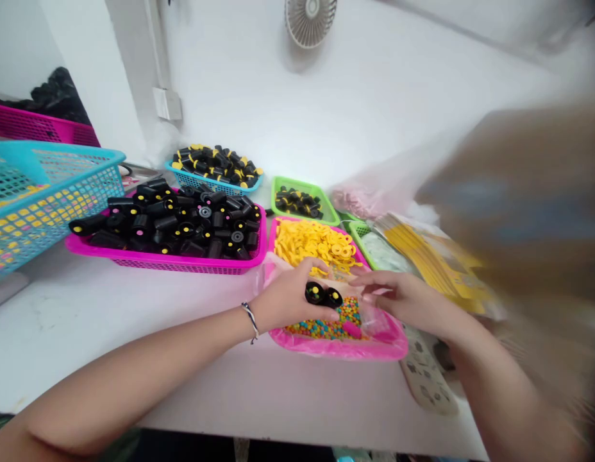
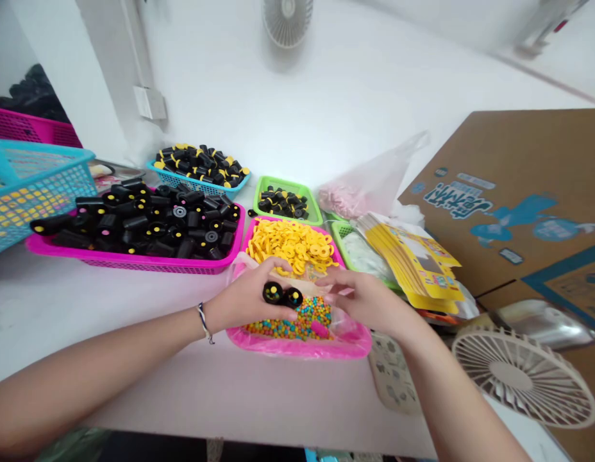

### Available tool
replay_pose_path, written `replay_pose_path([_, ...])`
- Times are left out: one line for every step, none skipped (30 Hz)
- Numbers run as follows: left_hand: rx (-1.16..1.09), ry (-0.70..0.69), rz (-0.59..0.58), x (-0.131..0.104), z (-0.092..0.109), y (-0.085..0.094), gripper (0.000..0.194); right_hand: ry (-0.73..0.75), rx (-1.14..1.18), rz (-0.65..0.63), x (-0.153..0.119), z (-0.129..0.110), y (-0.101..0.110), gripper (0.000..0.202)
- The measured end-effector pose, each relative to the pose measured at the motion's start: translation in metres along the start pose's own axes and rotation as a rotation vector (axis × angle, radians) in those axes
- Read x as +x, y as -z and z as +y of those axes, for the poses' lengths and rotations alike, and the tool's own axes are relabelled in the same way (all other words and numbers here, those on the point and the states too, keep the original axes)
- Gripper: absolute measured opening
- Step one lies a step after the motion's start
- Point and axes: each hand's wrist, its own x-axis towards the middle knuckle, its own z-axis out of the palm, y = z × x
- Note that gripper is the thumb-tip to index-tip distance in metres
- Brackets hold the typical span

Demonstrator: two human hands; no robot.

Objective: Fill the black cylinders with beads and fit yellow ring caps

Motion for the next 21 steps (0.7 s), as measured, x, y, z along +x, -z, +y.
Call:
replay_pose_path([0.016, -0.038, -0.054, 0.0, 0.001, 0.0, 0.068, 0.017, -0.068, 0.047, 0.006, 0.003, -0.005, 0.021])
replay_pose_path([0.026, -0.082, -0.124, -0.001, 0.002, 0.0, 0.067, 0.039, -0.127, 0.104, 0.015, 0.005, -0.011, 0.021])
replay_pose_path([0.035, -0.126, -0.197, -0.002, 0.003, 0.0, 0.064, 0.067, -0.18, 0.148, 0.026, 0.006, -0.017, 0.021])
replay_pose_path([0.041, -0.162, -0.261, -0.003, 0.004, -0.001, 0.061, 0.088, -0.214, 0.17, 0.038, 0.006, -0.024, 0.021])
replay_pose_path([0.045, -0.184, -0.303, -0.004, 0.005, -0.001, 0.058, 0.1, -0.232, 0.177, 0.051, 0.007, -0.03, 0.022])
replay_pose_path([0.05, -0.189, -0.321, -0.005, 0.006, -0.002, 0.056, 0.103, -0.245, 0.17, 0.062, 0.009, -0.035, 0.024])
replay_pose_path([0.057, -0.186, -0.317, -0.006, 0.006, -0.003, 0.055, 0.098, -0.249, 0.156, 0.072, 0.01, -0.04, 0.026])
replay_pose_path([0.06, -0.179, -0.303, -0.006, 0.007, -0.004, 0.054, 0.093, -0.252, 0.139, 0.08, 0.012, -0.042, 0.027])
replay_pose_path([0.057, -0.173, -0.288, -0.007, 0.007, -0.004, 0.055, 0.087, -0.253, 0.123, 0.085, 0.013, -0.044, 0.027])
replay_pose_path([0.049, -0.169, -0.278, -0.007, 0.008, -0.004, 0.056, 0.082, -0.249, 0.112, 0.087, 0.014, -0.043, 0.025])
replay_pose_path([0.041, -0.164, -0.263, -0.006, 0.008, -0.004, 0.056, 0.077, -0.241, 0.105, 0.087, 0.014, -0.041, 0.024])
replay_pose_path([0.036, -0.155, -0.242, -0.006, 0.008, -0.003, 0.054, 0.073, -0.229, 0.102, 0.085, 0.014, -0.038, 0.024])
replay_pose_path([0.033, -0.142, -0.216, -0.005, 0.008, -0.002, 0.051, 0.07, -0.213, 0.104, 0.082, 0.012, -0.033, 0.024])
replay_pose_path([0.032, -0.124, -0.185, -0.005, 0.008, -0.001, 0.047, 0.066, -0.194, 0.108, 0.078, 0.011, -0.028, 0.024])
replay_pose_path([0.029, -0.104, -0.149, -0.004, 0.007, 0.0, 0.043, 0.062, -0.173, 0.114, 0.073, 0.009, -0.023, 0.023])
replay_pose_path([0.022, -0.081, -0.112, -0.003, 0.007, 0.001, 0.042, 0.059, -0.151, 0.121, 0.069, 0.006, -0.017, 0.022])
replay_pose_path([0.01, -0.057, -0.08, -0.002, 0.007, 0.003, 0.042, 0.057, -0.129, 0.131, 0.066, 0.004, -0.013, 0.02])
replay_pose_path([-0.007, -0.03, -0.056, -0.001, 0.007, 0.004, 0.042, 0.055, -0.109, 0.146, 0.063, 0.001, -0.009, 0.019])
replay_pose_path([-0.025, 0.0, -0.037, -0.001, 0.007, 0.006, 0.043, 0.055, -0.091, 0.166, 0.06, -0.002, -0.006, 0.017])
replay_pose_path([-0.039, 0.024, -0.018, 0.0, 0.008, 0.007, 0.042, 0.055, -0.078, 0.188, 0.058, -0.005, -0.003, 0.017])
replay_pose_path([-0.048, 0.042, -0.002, 0.0, 0.009, 0.009, 0.041, 0.059, -0.062, 0.21, 0.056, -0.008, -0.002, 0.017])
